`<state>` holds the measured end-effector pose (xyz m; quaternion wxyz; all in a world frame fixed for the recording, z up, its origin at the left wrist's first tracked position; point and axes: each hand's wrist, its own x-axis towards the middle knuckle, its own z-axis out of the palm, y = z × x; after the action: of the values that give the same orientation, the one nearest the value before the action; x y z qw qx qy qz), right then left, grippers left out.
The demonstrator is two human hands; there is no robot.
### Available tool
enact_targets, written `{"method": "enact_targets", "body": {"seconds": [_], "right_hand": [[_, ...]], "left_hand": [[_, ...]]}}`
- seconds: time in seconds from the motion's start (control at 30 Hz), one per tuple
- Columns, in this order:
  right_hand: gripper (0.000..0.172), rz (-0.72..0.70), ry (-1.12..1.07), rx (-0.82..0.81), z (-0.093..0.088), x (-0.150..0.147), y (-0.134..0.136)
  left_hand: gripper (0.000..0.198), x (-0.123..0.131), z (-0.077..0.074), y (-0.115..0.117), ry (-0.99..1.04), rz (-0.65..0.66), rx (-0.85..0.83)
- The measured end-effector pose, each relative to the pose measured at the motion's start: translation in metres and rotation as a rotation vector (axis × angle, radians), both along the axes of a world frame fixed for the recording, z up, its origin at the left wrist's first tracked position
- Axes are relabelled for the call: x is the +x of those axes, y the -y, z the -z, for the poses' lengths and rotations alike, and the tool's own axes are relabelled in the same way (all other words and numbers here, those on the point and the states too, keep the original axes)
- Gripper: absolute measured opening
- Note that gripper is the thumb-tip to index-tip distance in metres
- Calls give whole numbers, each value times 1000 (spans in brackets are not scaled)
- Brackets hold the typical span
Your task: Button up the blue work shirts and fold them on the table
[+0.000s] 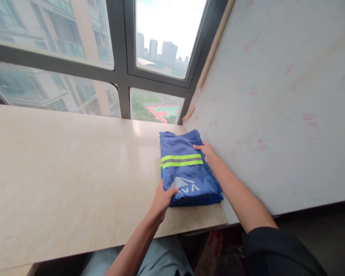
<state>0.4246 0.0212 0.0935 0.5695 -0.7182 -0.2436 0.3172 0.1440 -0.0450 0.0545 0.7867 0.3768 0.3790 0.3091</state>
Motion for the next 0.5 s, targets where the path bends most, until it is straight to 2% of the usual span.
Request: {"method": "enact_targets", "body": {"seconds": [0.17,0.23,0.3,0.37,0.43,0.5], "right_hand": [[24,-7,48,-78,51,15,1],[25,8,96,-102,66,17,1],[32,38,153,-106,74,17,2],[45,70,289,-84,74,13,2],[56,67,570,-46,67,3,0],[56,-15,886,13,55,-13,-8]], "left_hand": [[59,6,26,-1,-89,42,11],[64,0,28,-2,-129,71,9],[70,-8,22,-2,-245,101,71],[71,-15,9,-3,-462,83,267],[68,-17,-6,-7,-702,32,539],[66,-11,-16,-14,-875,35,784]]}}
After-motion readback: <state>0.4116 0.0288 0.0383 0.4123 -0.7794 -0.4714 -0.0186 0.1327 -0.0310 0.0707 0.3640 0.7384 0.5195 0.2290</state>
